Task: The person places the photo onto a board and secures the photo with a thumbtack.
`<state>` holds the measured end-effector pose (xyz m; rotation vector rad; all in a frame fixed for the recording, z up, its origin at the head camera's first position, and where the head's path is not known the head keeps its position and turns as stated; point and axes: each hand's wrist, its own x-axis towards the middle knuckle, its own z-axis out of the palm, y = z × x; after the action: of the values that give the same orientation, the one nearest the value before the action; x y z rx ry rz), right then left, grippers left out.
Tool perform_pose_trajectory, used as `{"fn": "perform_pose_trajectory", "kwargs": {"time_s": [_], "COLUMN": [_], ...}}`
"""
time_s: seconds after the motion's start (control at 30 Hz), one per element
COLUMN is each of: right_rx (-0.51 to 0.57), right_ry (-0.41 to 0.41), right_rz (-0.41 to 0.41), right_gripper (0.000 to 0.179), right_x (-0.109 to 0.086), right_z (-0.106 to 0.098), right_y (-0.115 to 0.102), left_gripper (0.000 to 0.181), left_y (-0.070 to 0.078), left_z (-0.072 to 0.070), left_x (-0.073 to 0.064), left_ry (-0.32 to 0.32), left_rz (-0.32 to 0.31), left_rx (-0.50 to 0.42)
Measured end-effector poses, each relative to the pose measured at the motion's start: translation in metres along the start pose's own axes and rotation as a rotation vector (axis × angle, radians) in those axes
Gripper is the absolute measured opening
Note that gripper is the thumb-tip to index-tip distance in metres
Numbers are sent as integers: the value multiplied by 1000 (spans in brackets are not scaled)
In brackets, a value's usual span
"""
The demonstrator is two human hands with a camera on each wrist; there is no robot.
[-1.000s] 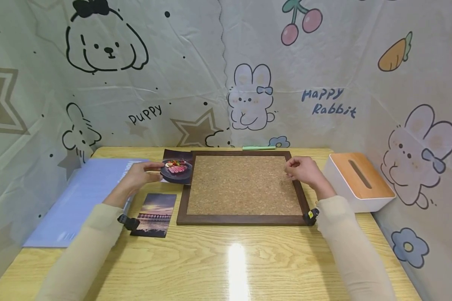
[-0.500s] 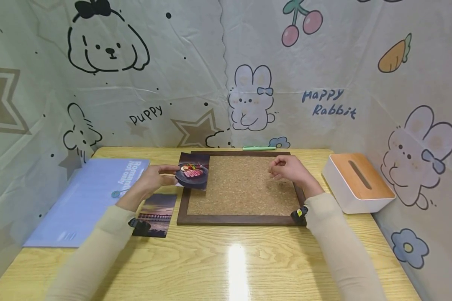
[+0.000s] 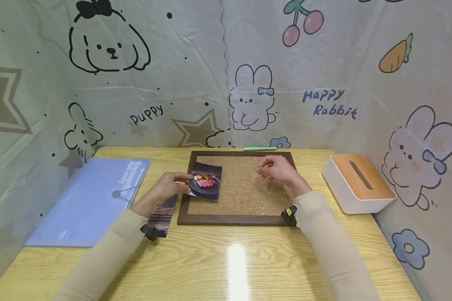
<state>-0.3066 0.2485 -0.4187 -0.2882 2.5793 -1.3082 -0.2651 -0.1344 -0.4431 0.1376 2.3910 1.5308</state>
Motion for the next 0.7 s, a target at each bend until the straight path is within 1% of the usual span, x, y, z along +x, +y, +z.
{"fn": "perform_pose_trajectory", "kwargs": {"time_s": [0.13, 0.23, 0.47, 0.63, 0.7], "right_rx": [-3, -20, -42, -38, -15], "right_ry": [7, 13, 9, -29, -55], "right_rz": [-11, -22, 3, -1, -1], "right_gripper": [18, 18, 22, 26, 28], "right_x": [3, 4, 9, 11, 12], "right_z": [6, 9, 16, 21, 23], "right_y": [-1, -4, -9, -13, -14], "left_gripper": [49, 50, 51, 49, 48], "left_y": [1, 1, -1, -1, -1], "left_z": [8, 13, 23, 27, 28], "left_x": [-1, 0, 5, 8, 8], "left_ry": [-8, -1, 14, 19, 20], "left_rz": [-5, -3, -16, 23, 43], "left_rx": [33, 77, 168, 265, 297]}}
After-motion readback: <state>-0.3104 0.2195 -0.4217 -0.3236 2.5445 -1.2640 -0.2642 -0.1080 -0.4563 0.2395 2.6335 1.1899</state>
